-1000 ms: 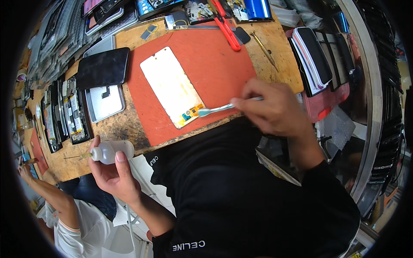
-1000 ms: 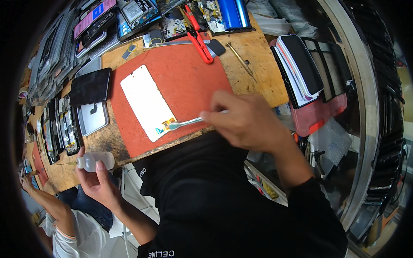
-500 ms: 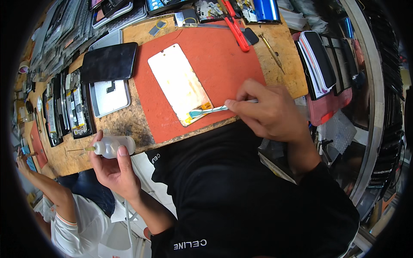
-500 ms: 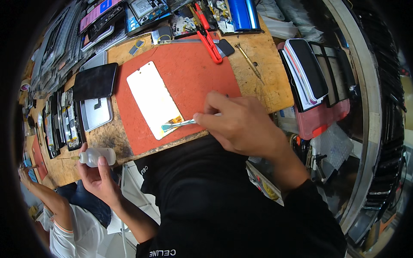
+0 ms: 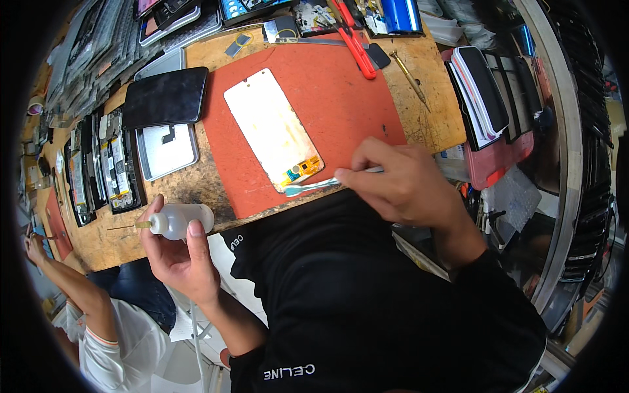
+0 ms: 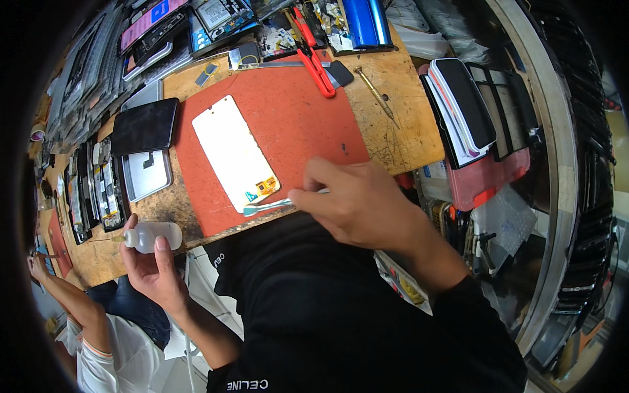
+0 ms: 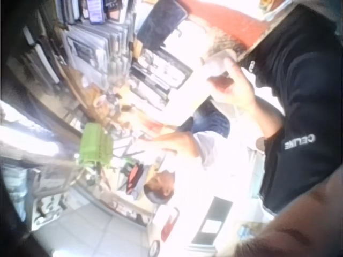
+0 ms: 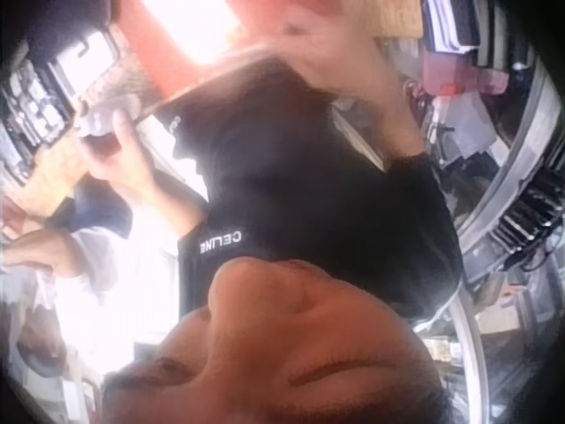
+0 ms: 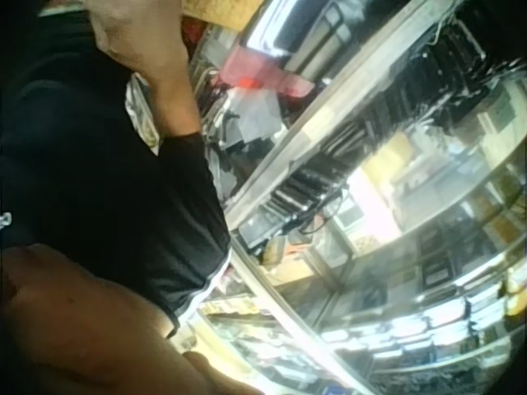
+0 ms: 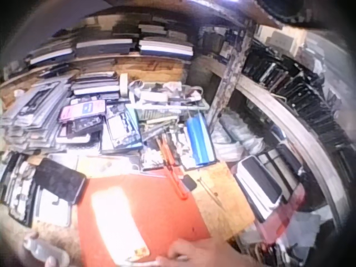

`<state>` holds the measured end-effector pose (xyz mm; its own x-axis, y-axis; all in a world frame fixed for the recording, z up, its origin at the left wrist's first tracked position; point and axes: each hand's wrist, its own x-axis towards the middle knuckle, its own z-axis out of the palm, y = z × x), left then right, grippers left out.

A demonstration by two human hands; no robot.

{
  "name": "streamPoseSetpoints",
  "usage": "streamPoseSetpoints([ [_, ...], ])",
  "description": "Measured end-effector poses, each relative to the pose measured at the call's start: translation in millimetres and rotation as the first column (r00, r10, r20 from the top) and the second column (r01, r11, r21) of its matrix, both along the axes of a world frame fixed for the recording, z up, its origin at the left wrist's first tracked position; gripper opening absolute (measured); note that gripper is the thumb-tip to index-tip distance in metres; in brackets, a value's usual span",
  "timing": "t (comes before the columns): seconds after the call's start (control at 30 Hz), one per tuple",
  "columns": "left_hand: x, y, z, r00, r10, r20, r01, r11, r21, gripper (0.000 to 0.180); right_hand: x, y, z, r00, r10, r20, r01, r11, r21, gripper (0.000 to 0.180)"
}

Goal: The person cleans a smartphone back panel with a toothbrush and liquid, then writes on it with a marker. They wrap the panel in bubble wrap and place it on the table. The person then picks up a black smartphone, removes its back cover, and inspects the internal components.

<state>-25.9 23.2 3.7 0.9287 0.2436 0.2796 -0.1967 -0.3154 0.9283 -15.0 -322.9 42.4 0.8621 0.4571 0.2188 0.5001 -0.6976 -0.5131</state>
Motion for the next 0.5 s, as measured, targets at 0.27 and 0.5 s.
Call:
streamPoseSetpoints([
  [0.27, 0.2, -4.6, 1.0, 1.0, -0.024, 0.002, 0.024, 1.0, 0.001, 0.052, -3.3, 6.2, -1.0, 1.0, -0.004, 0.003, 0.004, 1.0, -0.031, 0.029],
  [0.5, -5.6, 12.9, -5.5, 0.997, 0.061, -0.054, -0.064, 0.996, -0.059, 0.051, 0.2, 2.9, 12.1, 0.999, -0.044, 0.008, 0.045, 0.998, -0.043, 0.021],
])
